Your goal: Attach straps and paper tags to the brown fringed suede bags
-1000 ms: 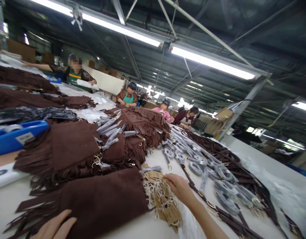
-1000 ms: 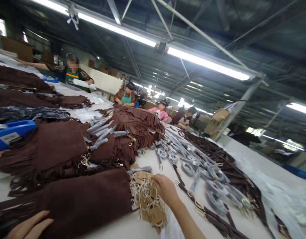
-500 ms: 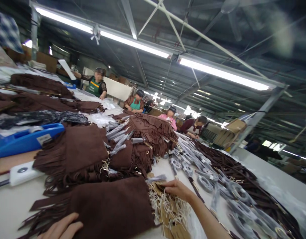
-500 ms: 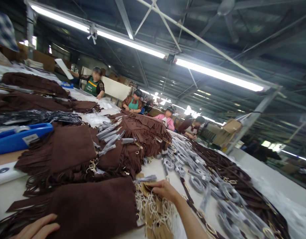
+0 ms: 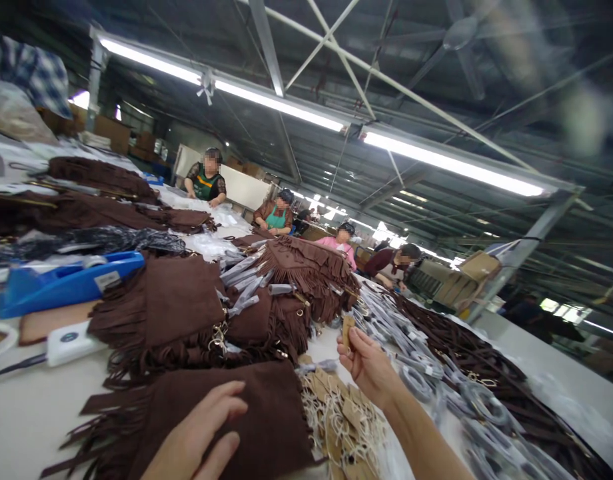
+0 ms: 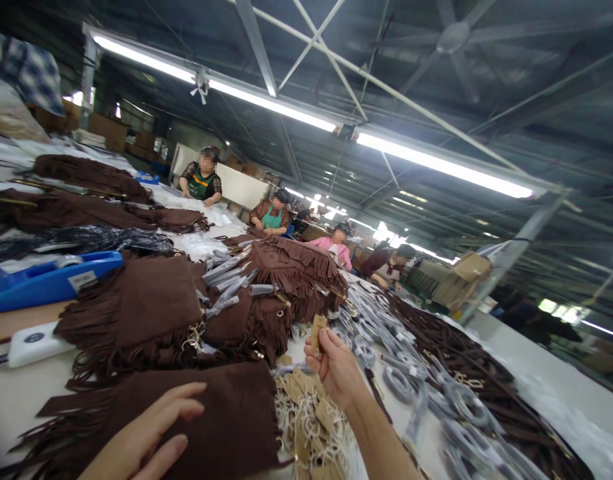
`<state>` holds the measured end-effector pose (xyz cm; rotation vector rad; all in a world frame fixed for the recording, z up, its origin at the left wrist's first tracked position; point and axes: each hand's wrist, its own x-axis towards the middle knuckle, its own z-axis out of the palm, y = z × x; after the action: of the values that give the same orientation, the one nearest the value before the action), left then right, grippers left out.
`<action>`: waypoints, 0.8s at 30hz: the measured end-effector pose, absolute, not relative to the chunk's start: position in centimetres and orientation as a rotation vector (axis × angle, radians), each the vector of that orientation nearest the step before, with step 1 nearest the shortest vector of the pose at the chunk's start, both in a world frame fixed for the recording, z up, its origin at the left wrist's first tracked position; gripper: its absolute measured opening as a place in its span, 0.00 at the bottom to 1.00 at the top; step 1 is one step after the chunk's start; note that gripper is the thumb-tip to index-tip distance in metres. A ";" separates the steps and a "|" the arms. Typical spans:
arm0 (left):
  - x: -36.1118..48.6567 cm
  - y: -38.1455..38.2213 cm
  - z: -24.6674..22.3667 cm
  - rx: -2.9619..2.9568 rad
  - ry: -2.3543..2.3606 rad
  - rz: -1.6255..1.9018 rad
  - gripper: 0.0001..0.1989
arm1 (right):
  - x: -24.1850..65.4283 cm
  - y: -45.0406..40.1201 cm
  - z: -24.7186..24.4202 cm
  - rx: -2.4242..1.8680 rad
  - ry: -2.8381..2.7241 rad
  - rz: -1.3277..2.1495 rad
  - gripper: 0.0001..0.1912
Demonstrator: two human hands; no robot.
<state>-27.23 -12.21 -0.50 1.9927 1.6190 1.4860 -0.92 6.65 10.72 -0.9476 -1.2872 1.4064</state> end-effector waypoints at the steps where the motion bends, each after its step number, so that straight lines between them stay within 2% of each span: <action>1: -26.0 -12.0 1.2 1.883 1.546 1.479 0.19 | -1.8 5.9 11.1 -0.916 -1.276 1.443 0.17; 4: -22.8 -11.1 4.9 1.550 1.298 1.356 0.37 | -4.6 3.3 12.2 -0.820 -1.225 1.611 0.21; 5: -22.1 -10.7 5.5 1.459 1.208 1.361 0.41 | -5.4 2.4 12.6 -0.789 -1.191 1.683 0.22; 6: -21.5 -10.3 5.8 1.387 1.108 1.362 0.40 | -6.1 1.6 13.0 -0.761 -1.152 1.751 0.23; 9: -21.3 -9.4 4.8 1.215 0.970 1.355 0.18 | -7.2 -0.4 13.7 -0.732 -1.093 1.866 0.22; 11: -22.0 -9.7 3.8 1.136 1.030 1.305 0.10 | -7.2 -1.2 13.4 -0.750 -1.113 1.872 0.20; 14: -23.7 -11.4 2.9 1.139 1.206 1.263 0.08 | -6.1 -1.3 11.8 -0.785 -1.128 1.839 0.20; 17: -25.2 -13.8 2.9 1.387 1.431 1.255 0.08 | -4.4 -0.5 9.2 -0.941 -1.288 1.768 0.20; 19: -25.6 -15.1 2.5 1.664 1.568 1.176 0.07 | -3.7 0.0 7.3 -1.116 -1.548 1.505 0.23; 22: -25.2 -16.1 1.0 2.000 1.767 0.918 0.04 | -3.9 -0.8 4.9 -1.103 -1.918 0.860 0.27; 24: -25.0 -16.5 0.1 2.086 1.885 0.783 0.05 | -5.1 -2.9 3.4 -0.936 -2.102 0.775 0.24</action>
<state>-24.97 -16.50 0.06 2.0864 1.8849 0.7831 -5.14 -2.91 3.41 -0.9363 -2.1018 0.7748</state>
